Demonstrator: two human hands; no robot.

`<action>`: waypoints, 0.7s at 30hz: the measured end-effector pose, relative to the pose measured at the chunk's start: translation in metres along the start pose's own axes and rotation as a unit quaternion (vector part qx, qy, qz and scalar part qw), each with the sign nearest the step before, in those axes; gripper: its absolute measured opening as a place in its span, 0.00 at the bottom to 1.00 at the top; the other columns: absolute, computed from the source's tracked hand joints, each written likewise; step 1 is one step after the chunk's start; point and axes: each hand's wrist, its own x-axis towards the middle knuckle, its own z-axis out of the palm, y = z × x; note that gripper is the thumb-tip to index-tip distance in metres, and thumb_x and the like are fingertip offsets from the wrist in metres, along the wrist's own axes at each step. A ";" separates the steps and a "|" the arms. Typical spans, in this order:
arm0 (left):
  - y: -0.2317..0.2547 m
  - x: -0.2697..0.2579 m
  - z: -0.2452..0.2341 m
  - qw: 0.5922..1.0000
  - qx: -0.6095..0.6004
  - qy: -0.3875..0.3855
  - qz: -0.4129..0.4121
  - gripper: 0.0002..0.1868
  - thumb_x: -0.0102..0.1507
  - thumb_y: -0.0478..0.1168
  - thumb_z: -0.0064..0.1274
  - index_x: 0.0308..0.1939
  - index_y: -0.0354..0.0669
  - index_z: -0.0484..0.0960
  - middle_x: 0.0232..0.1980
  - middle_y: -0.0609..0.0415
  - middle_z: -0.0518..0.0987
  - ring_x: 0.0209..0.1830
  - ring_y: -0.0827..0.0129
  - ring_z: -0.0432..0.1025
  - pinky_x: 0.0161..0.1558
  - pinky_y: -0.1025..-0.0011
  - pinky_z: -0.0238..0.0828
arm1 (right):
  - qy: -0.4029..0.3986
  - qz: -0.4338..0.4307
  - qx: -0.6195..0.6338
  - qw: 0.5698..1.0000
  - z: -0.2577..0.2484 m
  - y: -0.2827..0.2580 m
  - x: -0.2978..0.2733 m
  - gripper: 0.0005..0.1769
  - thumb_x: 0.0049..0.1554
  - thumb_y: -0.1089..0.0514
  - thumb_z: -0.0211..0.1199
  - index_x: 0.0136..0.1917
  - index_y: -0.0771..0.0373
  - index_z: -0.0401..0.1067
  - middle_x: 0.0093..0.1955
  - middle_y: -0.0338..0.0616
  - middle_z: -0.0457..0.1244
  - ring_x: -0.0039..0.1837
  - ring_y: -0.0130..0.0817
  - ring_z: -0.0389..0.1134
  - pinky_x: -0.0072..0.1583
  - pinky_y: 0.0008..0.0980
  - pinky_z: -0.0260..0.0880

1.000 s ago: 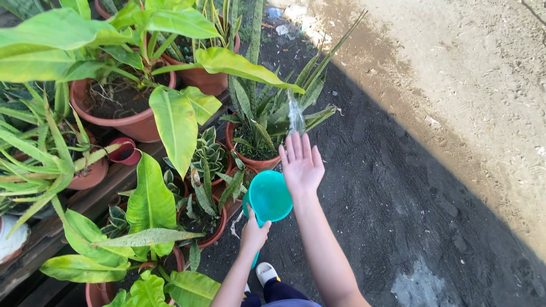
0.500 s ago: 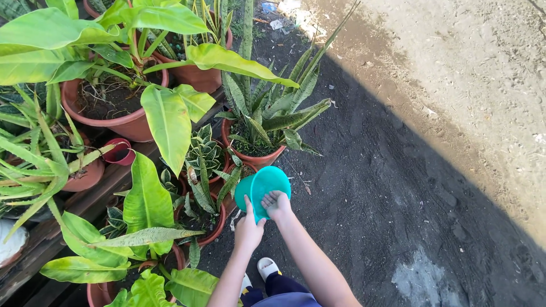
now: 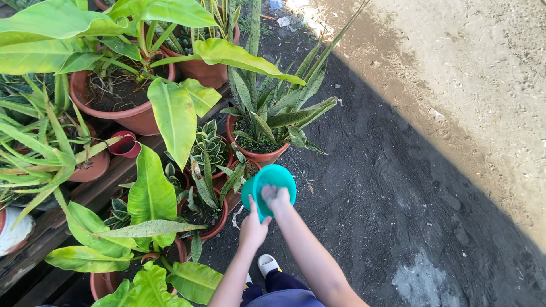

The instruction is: Watering a variety of potted plants on a wooden stand using a hand-held scoop and a bucket of water.

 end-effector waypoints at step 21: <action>-0.015 -0.025 -0.017 0.972 -0.206 0.022 -0.108 0.48 0.63 0.40 0.56 0.81 0.42 0.45 0.30 0.47 0.84 0.19 0.67 0.78 0.21 0.73 0.78 | -0.097 0.036 -0.168 0.980 -0.004 0.017 0.003 0.22 0.59 0.55 0.59 0.65 0.61 0.62 0.73 0.53 0.47 0.83 0.49 0.41 0.79 0.52 0.43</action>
